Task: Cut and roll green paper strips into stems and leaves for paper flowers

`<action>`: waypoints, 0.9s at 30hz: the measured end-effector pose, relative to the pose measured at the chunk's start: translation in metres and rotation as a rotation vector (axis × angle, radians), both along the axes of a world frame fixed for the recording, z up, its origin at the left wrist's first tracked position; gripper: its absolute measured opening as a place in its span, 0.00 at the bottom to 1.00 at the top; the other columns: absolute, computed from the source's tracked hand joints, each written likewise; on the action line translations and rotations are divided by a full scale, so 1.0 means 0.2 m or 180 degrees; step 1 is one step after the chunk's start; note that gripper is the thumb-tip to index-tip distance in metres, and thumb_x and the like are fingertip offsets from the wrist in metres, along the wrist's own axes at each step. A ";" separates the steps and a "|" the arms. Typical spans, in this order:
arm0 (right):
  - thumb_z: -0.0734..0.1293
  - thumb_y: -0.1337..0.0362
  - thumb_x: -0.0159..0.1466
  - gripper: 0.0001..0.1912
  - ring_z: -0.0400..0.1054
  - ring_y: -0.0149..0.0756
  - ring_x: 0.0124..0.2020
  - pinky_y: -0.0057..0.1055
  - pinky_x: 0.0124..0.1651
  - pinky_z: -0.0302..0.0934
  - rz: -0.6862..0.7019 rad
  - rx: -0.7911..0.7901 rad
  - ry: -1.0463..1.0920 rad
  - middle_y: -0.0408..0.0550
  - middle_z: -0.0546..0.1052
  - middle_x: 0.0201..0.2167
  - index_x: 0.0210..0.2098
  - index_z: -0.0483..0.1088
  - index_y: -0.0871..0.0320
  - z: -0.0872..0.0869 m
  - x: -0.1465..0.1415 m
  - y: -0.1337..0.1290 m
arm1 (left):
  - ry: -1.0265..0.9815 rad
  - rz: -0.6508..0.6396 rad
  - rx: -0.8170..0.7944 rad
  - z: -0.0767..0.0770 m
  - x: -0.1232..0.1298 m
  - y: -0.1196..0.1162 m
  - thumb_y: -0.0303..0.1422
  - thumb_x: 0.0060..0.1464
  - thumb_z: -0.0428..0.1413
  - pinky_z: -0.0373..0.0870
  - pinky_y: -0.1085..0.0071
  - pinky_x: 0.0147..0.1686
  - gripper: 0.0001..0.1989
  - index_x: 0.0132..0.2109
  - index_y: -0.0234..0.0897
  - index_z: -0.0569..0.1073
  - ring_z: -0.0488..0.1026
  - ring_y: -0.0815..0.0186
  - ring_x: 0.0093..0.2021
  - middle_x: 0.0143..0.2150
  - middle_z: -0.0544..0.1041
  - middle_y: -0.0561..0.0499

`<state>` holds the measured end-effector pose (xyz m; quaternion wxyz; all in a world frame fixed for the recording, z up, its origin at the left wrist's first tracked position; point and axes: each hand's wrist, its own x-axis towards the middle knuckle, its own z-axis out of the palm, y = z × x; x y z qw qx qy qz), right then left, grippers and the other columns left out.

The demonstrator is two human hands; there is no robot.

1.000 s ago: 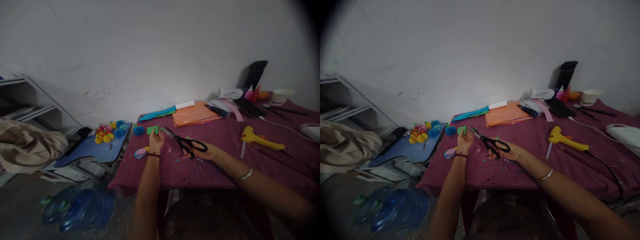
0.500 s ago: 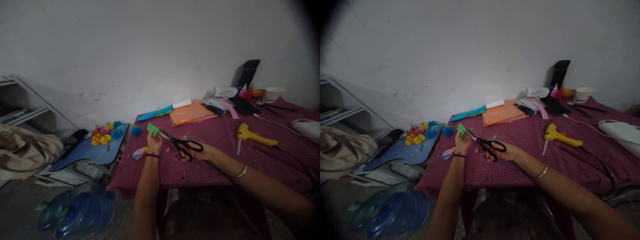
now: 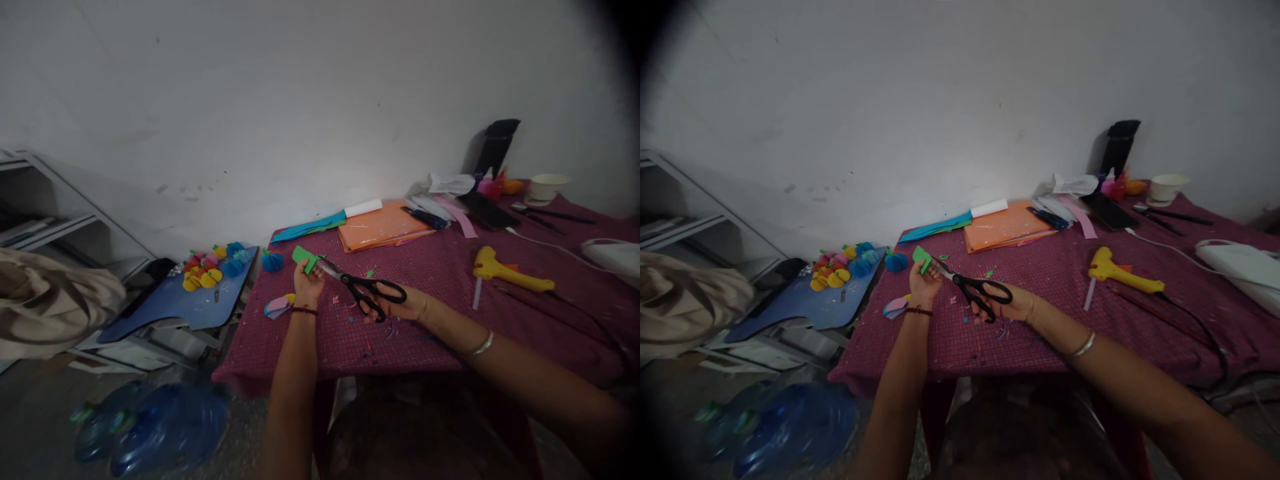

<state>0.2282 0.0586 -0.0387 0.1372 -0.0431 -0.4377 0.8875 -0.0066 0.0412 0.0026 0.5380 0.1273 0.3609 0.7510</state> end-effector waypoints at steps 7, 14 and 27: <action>0.68 0.49 0.60 0.26 0.76 0.37 0.36 0.35 0.43 0.68 0.0049 -0.0115 0.0000 0.48 0.79 0.36 0.51 0.64 0.57 0.01 0.01 0.00 | 0.0039 0.0044 0.0343 -0.01 -0.01 0.01 0.28 0.46 0.54 0.54 0.75 0.20 0.09 0.23 0.36 0.61 0.58 0.75 0.17 0.18 0.61 0.57; 0.66 0.49 0.62 0.24 0.75 0.33 0.32 0.42 0.49 0.66 -0.0003 -0.0317 0.0066 0.47 0.79 0.36 0.52 0.64 0.56 0.03 0.00 -0.01 | 0.0900 0.0291 0.0811 0.02 -0.03 -0.02 0.29 0.38 0.65 0.58 0.76 0.23 0.13 0.30 0.35 0.68 0.67 0.75 0.22 0.24 0.71 0.57; 0.67 0.51 0.61 0.27 0.74 0.36 0.35 0.42 0.46 0.68 -0.0061 -0.0053 -0.0031 0.48 0.78 0.35 0.55 0.63 0.57 0.04 0.05 0.01 | 0.2000 -0.0910 0.0548 -0.04 -0.10 -0.07 0.32 0.35 0.67 0.60 0.75 0.21 0.15 0.27 0.35 0.67 0.65 0.74 0.20 0.23 0.70 0.57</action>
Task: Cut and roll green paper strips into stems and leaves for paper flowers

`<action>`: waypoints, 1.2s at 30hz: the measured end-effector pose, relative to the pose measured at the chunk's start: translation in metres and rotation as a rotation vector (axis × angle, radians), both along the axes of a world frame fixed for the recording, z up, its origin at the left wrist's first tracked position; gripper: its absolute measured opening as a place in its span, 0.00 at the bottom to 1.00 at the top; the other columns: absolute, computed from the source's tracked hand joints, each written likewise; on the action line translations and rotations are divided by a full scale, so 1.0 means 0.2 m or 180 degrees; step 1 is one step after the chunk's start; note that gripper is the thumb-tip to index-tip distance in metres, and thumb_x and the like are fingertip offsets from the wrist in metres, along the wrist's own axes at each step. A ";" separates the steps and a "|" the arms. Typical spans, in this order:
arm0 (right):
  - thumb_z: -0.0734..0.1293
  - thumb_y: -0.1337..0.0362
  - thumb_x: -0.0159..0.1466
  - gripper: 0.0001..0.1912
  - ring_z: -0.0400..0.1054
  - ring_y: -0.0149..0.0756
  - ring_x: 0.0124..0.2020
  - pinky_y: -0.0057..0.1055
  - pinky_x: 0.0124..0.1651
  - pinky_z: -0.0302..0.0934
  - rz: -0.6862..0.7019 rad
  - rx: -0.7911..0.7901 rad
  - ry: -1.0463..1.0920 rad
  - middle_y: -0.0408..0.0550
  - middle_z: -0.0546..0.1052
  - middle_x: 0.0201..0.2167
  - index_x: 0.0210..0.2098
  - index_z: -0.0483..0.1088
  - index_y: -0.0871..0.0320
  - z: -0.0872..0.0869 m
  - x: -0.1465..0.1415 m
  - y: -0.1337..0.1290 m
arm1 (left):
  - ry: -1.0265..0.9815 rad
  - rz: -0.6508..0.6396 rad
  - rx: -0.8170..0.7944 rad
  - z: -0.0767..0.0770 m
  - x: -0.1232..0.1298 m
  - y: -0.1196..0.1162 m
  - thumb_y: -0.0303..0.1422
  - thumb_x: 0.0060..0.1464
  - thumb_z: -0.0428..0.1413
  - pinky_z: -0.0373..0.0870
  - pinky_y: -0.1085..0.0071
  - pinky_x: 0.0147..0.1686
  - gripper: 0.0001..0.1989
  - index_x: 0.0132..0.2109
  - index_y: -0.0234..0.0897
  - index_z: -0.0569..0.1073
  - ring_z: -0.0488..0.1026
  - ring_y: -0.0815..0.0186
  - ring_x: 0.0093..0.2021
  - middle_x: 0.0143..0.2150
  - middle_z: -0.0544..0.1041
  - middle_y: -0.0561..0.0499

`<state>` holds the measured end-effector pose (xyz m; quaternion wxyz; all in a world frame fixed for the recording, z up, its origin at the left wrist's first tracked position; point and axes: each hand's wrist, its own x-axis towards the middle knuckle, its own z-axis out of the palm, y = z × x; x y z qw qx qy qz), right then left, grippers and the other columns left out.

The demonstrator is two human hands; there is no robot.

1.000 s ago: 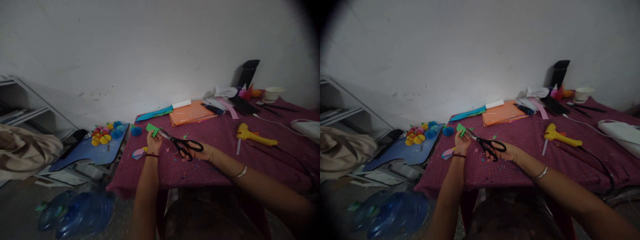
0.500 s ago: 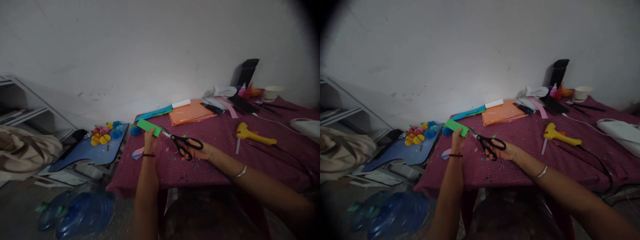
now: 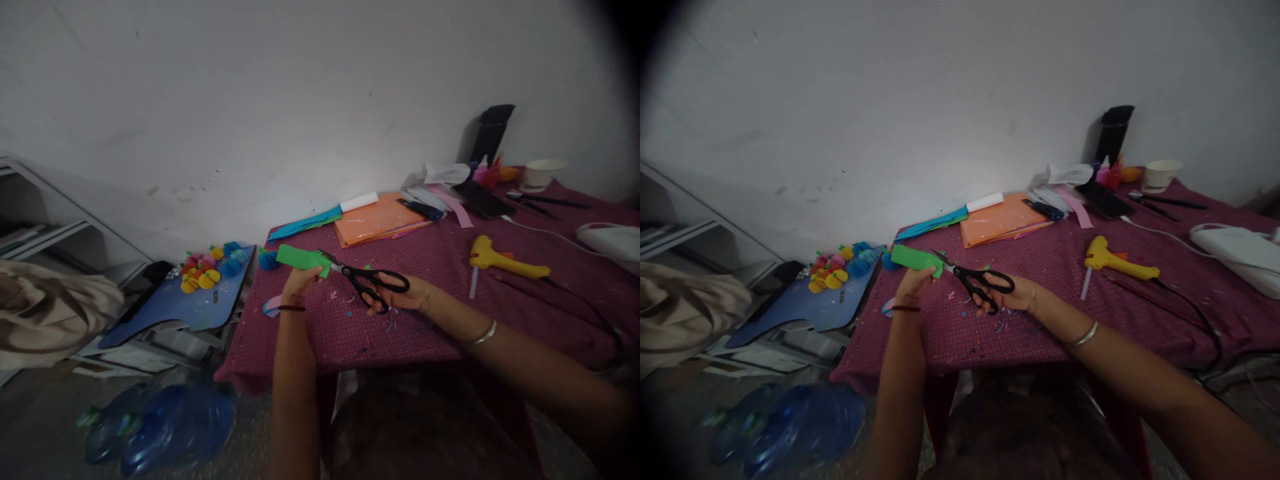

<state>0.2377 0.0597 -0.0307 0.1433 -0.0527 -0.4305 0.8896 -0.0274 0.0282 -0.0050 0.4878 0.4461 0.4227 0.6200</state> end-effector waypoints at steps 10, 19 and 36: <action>0.71 0.51 0.57 0.25 0.68 0.29 0.25 0.25 0.26 0.60 -0.0363 -0.0149 -0.0314 0.47 0.76 0.30 0.49 0.68 0.60 0.03 0.01 -0.01 | 0.0054 -0.0072 0.0062 0.00 -0.02 0.00 0.34 0.35 0.69 0.60 0.76 0.20 0.17 0.28 0.34 0.69 0.65 0.74 0.20 0.22 0.72 0.57; 0.73 0.50 0.53 0.25 0.62 0.24 0.19 0.22 0.19 0.52 -0.0516 -0.0088 -0.0438 0.44 0.74 0.26 0.44 0.69 0.59 0.05 0.00 -0.03 | -0.0087 -0.0053 0.0000 0.01 0.01 0.01 0.34 0.34 0.69 0.59 0.76 0.19 0.16 0.29 0.33 0.71 0.66 0.74 0.20 0.22 0.73 0.56; 0.71 0.50 0.56 0.22 0.57 0.21 0.16 0.19 0.17 0.49 -0.0584 0.0288 -0.0431 0.41 0.70 0.24 0.40 0.65 0.60 0.08 0.00 -0.06 | -0.0139 -0.0027 0.0010 0.03 0.02 0.00 0.34 0.32 0.69 0.58 0.76 0.19 0.18 0.27 0.33 0.69 0.65 0.74 0.19 0.21 0.72 0.57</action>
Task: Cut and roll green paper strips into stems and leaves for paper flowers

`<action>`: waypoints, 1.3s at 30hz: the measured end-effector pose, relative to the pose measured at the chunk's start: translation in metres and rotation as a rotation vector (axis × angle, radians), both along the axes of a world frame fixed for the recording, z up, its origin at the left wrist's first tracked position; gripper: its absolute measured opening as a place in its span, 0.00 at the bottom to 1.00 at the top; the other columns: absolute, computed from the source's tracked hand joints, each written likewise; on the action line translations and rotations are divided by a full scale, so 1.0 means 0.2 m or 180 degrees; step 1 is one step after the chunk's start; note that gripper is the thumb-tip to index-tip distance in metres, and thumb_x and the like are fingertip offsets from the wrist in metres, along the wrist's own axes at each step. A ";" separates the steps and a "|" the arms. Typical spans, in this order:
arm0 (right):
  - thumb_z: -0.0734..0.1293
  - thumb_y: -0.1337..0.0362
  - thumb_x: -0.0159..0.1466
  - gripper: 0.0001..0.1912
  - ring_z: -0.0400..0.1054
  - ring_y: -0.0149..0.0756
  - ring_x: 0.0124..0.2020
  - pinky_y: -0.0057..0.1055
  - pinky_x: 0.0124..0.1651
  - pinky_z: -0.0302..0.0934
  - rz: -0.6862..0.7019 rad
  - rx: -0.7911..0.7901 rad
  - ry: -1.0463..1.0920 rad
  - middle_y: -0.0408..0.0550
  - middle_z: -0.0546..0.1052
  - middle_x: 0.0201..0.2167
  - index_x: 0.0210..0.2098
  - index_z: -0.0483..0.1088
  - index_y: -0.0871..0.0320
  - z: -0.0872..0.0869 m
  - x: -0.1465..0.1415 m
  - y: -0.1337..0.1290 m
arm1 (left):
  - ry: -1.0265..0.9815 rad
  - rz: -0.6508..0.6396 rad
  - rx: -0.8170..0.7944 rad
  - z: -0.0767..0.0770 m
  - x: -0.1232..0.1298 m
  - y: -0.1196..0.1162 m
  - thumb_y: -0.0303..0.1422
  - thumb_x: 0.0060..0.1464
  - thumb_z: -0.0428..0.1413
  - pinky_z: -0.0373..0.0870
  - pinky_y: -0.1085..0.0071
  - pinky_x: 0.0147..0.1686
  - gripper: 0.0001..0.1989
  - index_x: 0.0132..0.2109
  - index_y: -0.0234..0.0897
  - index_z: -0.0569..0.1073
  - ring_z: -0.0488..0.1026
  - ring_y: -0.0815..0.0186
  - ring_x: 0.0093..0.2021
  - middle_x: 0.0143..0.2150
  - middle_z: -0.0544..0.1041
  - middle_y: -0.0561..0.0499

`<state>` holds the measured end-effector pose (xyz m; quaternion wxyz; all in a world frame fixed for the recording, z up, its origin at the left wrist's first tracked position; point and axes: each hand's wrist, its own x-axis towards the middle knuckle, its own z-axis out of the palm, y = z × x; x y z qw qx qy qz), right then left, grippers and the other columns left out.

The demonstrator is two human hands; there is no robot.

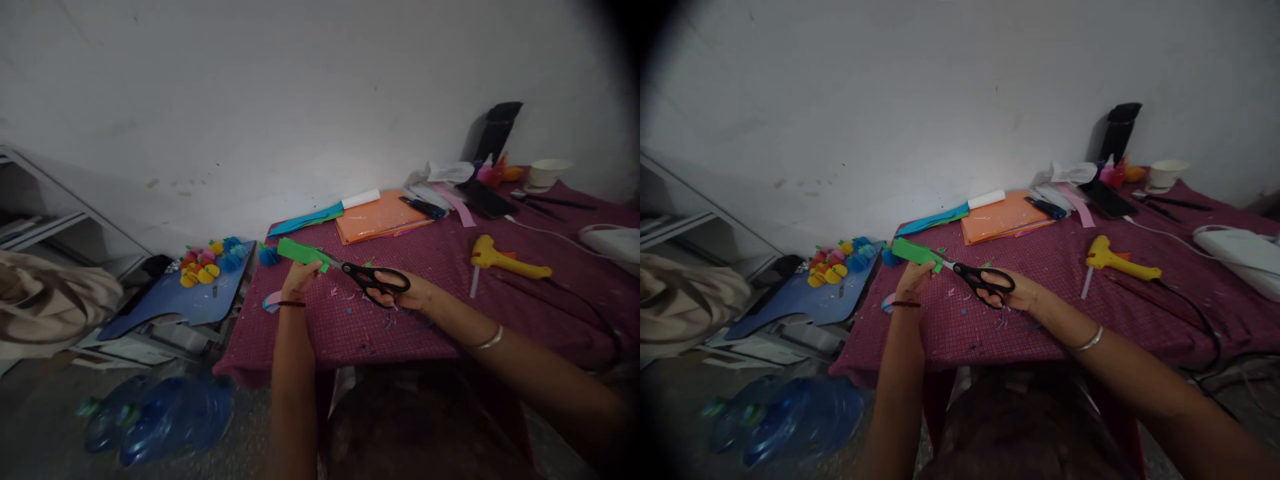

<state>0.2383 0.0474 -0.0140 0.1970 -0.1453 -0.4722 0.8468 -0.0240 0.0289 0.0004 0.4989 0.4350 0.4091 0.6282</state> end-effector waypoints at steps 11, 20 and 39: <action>0.70 0.51 0.58 0.21 0.58 0.21 0.17 0.20 0.16 0.50 -0.0084 0.0347 -0.0031 0.43 0.71 0.25 0.41 0.67 0.61 0.02 0.01 -0.01 | -0.0397 0.0406 -0.0009 0.01 -0.01 0.02 0.33 0.31 0.69 0.55 0.78 0.18 0.18 0.29 0.33 0.70 0.67 0.75 0.22 0.25 0.74 0.55; 0.71 0.51 0.57 0.38 0.64 0.23 0.23 0.19 0.23 0.58 -0.0037 0.0837 -0.0149 0.44 0.72 0.30 0.61 0.58 0.59 0.01 0.00 0.01 | -0.0411 0.0607 0.0146 0.03 0.00 0.02 0.30 0.32 0.68 0.51 0.78 0.18 0.17 0.27 0.34 0.67 0.62 0.78 0.20 0.22 0.70 0.59; 0.68 0.47 0.59 0.35 0.64 0.25 0.25 0.23 0.27 0.56 -0.0737 0.1246 -0.0027 0.43 0.70 0.31 0.60 0.59 0.58 -0.02 -0.10 -0.04 | -0.1764 0.1274 -0.0305 0.09 0.31 0.11 0.24 0.52 0.57 0.71 0.77 0.34 0.06 0.30 0.35 0.67 0.71 0.75 0.26 0.25 0.72 0.55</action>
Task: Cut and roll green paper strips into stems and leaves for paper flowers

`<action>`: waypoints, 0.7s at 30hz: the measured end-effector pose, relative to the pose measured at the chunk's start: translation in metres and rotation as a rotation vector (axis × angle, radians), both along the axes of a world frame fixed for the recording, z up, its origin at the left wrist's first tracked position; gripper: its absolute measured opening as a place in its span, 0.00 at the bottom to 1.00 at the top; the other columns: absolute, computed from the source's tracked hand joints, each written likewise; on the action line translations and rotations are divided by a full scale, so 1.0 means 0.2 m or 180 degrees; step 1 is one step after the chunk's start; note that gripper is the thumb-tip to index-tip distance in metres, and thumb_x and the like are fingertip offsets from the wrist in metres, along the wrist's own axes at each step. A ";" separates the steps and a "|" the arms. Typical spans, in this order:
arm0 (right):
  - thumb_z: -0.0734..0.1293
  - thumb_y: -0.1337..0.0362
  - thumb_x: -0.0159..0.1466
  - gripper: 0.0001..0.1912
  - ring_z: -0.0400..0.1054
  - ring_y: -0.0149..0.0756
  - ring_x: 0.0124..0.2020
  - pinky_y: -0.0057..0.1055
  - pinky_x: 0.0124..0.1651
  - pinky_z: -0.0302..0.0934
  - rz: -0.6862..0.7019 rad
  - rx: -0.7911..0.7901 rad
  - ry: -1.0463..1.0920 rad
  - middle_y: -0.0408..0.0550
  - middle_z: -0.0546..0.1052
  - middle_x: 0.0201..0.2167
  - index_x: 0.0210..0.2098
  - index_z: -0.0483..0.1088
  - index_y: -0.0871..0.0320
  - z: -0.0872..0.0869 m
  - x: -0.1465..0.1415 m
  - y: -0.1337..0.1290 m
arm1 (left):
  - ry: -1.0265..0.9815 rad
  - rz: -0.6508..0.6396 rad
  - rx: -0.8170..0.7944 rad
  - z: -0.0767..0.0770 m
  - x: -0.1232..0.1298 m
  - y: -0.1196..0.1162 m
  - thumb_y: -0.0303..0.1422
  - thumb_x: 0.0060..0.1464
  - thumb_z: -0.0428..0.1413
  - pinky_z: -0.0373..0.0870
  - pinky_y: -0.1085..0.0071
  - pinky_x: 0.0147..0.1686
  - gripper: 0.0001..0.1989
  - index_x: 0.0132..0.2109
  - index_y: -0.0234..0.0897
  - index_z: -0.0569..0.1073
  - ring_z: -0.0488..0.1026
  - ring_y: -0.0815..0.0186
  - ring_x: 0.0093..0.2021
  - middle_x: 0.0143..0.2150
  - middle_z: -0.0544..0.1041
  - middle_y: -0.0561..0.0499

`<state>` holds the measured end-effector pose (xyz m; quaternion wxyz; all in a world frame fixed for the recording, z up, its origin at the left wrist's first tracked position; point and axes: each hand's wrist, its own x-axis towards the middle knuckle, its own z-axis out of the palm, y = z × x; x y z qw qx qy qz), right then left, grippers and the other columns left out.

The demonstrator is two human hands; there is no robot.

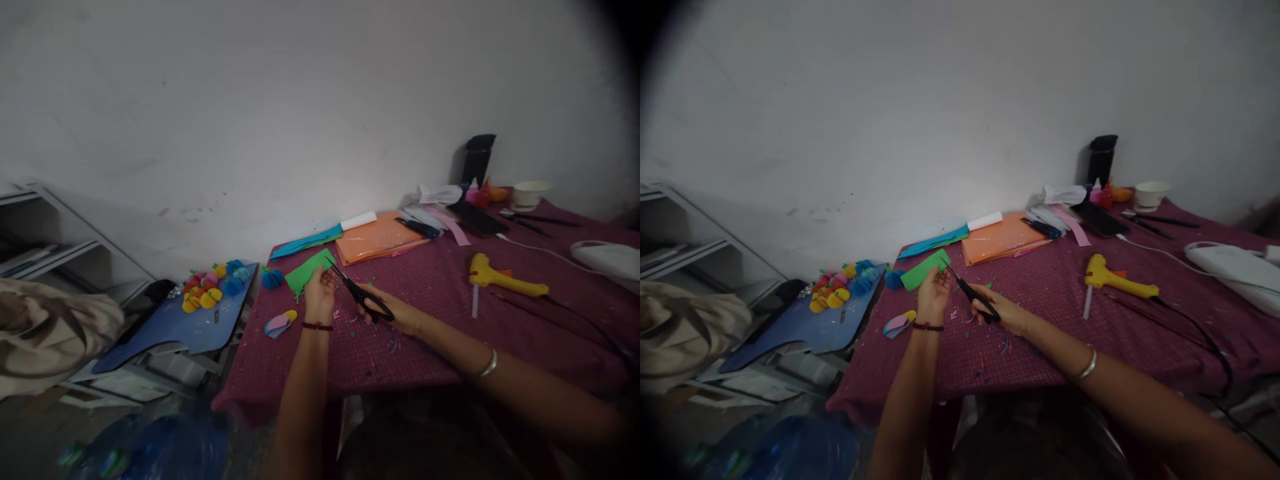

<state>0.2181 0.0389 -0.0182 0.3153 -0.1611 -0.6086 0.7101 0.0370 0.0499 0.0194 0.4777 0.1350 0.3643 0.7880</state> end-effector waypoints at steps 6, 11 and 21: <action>0.69 0.47 0.58 0.34 0.62 0.24 0.21 0.23 0.24 0.56 -0.0268 -0.0164 0.0234 0.42 0.70 0.27 0.58 0.61 0.58 -0.01 -0.02 0.01 | -0.0342 0.0018 -0.0155 0.01 0.15 0.02 0.24 0.57 0.53 0.70 0.79 0.33 0.07 0.30 0.33 0.68 0.71 0.76 0.25 0.25 0.72 0.54; 0.71 0.49 0.57 0.35 0.62 0.24 0.21 0.22 0.23 0.56 -0.0369 -0.0205 0.0220 0.41 0.70 0.26 0.58 0.62 0.58 -0.01 -0.02 0.00 | 0.0160 0.0037 -0.0147 -0.03 0.16 0.04 0.27 0.56 0.55 0.70 0.78 0.33 0.08 0.29 0.34 0.66 0.71 0.75 0.26 0.24 0.71 0.54; 0.72 0.49 0.55 0.36 0.61 0.24 0.22 0.20 0.22 0.55 -0.0408 -0.0209 0.0060 0.41 0.68 0.26 0.58 0.63 0.57 0.00 -0.02 0.00 | -0.0115 0.0359 -0.0085 -0.05 0.16 0.03 0.24 0.53 0.55 0.69 0.76 0.33 0.04 0.32 0.34 0.67 0.70 0.75 0.25 0.25 0.72 0.55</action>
